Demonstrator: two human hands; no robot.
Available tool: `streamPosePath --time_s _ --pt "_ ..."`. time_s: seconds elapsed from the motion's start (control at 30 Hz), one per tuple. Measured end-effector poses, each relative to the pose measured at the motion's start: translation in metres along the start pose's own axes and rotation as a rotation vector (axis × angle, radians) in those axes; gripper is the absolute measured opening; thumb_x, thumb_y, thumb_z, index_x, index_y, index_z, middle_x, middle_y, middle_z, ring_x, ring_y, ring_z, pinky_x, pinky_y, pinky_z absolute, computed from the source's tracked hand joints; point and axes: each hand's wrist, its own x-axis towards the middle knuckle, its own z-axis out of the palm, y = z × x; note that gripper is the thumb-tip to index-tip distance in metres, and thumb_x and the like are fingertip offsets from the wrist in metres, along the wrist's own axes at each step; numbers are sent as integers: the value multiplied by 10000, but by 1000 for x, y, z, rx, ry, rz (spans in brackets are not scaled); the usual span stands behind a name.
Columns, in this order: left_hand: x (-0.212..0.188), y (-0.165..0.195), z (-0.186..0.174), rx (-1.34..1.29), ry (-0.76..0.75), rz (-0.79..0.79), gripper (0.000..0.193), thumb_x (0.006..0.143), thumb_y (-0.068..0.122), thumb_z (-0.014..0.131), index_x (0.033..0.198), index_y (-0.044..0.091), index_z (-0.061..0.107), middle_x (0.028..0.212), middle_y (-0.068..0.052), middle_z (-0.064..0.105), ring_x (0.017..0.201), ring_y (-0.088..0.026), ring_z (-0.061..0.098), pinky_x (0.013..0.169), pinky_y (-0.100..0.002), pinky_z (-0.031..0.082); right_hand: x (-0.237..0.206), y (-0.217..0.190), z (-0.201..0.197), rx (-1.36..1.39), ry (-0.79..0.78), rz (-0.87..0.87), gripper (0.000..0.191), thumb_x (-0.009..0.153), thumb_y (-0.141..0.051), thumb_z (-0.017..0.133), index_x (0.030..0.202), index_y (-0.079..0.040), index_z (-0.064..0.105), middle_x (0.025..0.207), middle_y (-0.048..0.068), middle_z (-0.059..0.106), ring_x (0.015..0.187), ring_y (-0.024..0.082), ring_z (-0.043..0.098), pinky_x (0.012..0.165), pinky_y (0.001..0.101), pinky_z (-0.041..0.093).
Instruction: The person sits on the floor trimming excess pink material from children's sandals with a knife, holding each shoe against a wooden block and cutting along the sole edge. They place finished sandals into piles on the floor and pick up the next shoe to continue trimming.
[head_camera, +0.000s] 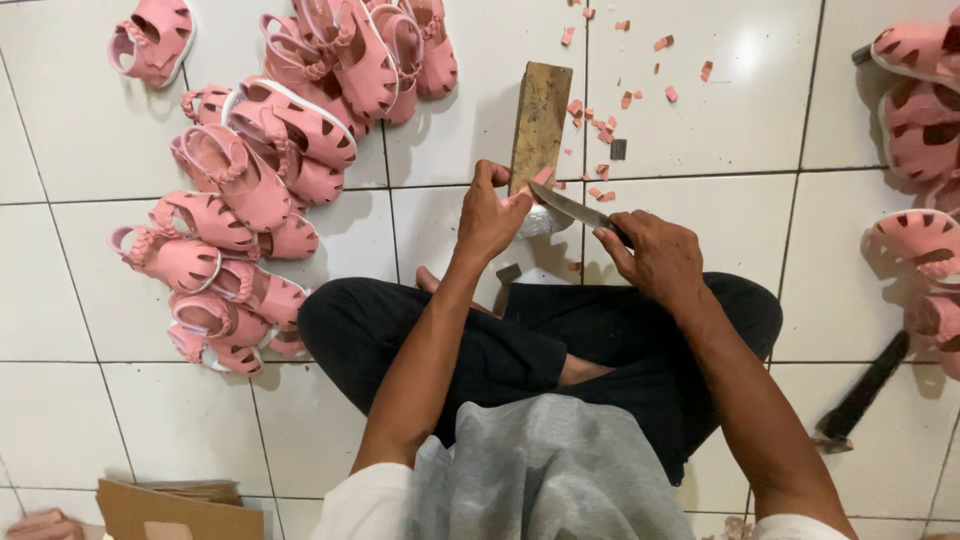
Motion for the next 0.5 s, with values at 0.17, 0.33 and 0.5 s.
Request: streamPosePath --time_s 0.17,0.33,0.5 --pt "2 -11 4 -97 12 16 425 846 257 758 1078 24 489 1035 -156 673 1028 -317 698 891 -409 545 -5 3 2 -127 89 -111 257 986 -379 735 947 -126 713 740 27 619 644 218 624 577 360 475" --pt "7 -13 2 -55 -52 -21 420 828 242 757 1068 23 491 1023 -147 677 1018 -318 691 892 -419 538 -4 1 4 -196 150 -149 254 982 -378 738 967 -127 699 755 9 597 691 189 620 603 345 463" --pt "9 -10 0 -39 -58 -14 395 834 230 732 1067 25 487 1018 -152 667 1015 -320 686 897 -416 538 -4 -1 9 -223 183 -159 256 985 -375 750 981 -122 710 750 6 592 678 178 601 590 331 448"
